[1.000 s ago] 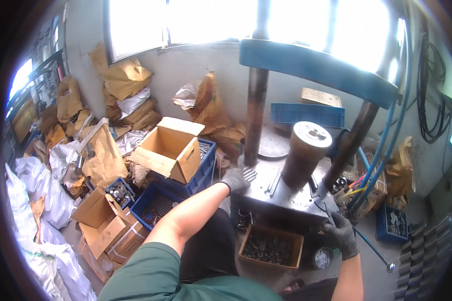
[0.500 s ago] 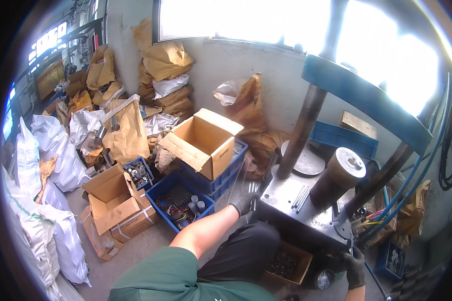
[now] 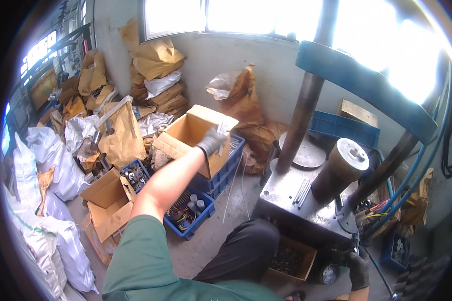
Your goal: Inspecting and organizing metal parts using a caliper at a industrial press workstation.
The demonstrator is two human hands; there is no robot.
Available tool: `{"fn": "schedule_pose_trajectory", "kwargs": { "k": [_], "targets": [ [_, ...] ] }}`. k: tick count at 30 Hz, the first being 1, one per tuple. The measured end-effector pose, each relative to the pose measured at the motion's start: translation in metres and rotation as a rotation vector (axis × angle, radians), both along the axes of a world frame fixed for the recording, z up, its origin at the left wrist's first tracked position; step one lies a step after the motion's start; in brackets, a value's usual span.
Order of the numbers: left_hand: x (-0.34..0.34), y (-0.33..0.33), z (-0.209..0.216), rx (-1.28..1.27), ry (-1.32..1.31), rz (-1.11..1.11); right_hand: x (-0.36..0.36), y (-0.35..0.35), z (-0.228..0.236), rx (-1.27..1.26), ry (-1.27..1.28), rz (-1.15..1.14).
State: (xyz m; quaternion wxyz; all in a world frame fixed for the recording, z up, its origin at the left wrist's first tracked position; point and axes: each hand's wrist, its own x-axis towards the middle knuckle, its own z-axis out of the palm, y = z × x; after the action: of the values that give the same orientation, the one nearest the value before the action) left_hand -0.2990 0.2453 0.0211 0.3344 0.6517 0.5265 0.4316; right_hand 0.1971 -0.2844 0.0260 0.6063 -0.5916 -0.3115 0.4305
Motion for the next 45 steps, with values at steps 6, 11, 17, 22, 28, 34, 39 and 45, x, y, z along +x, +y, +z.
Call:
{"fn": "schedule_pose_trajectory", "kwargs": {
  "k": [6, 11, 17, 22, 28, 34, 39, 45],
  "targets": [
    [-0.057, 0.074, -0.001, -0.047, 0.634, 0.214, -0.010, 0.006, 0.016, 0.045, -0.055, -0.004],
    [-0.070, 0.097, -0.053, -0.148, 0.706, 0.022, -0.010, 0.012, 0.018, 0.068, -0.060, 0.002],
    [-0.076, 0.107, -0.073, -0.071, 0.612, 0.038, -0.017, 0.017, 0.015, 0.015, -0.035, -0.046],
    [-0.053, 0.072, -0.058, 0.154, 0.379, 0.110, -0.014, 0.020, 0.016, -0.023, -0.110, 0.034],
    [0.044, -0.016, -0.005, 0.251, -0.124, -0.017, -0.006, 0.030, -0.007, -0.013, -0.350, 0.030],
    [0.180, -0.115, 0.012, -0.245, -0.219, -0.521, -0.004, 0.063, -0.034, 0.078, -0.980, -0.063],
    [0.265, -0.150, -0.040, -0.174, -0.068, -0.514, -0.008, 0.103, -0.036, 0.093, -1.303, -0.035],
    [0.277, -0.160, -0.078, -0.016, 0.170, -0.351, -0.017, 0.141, -0.044, 0.092, -1.395, 0.103]
  ]
}}
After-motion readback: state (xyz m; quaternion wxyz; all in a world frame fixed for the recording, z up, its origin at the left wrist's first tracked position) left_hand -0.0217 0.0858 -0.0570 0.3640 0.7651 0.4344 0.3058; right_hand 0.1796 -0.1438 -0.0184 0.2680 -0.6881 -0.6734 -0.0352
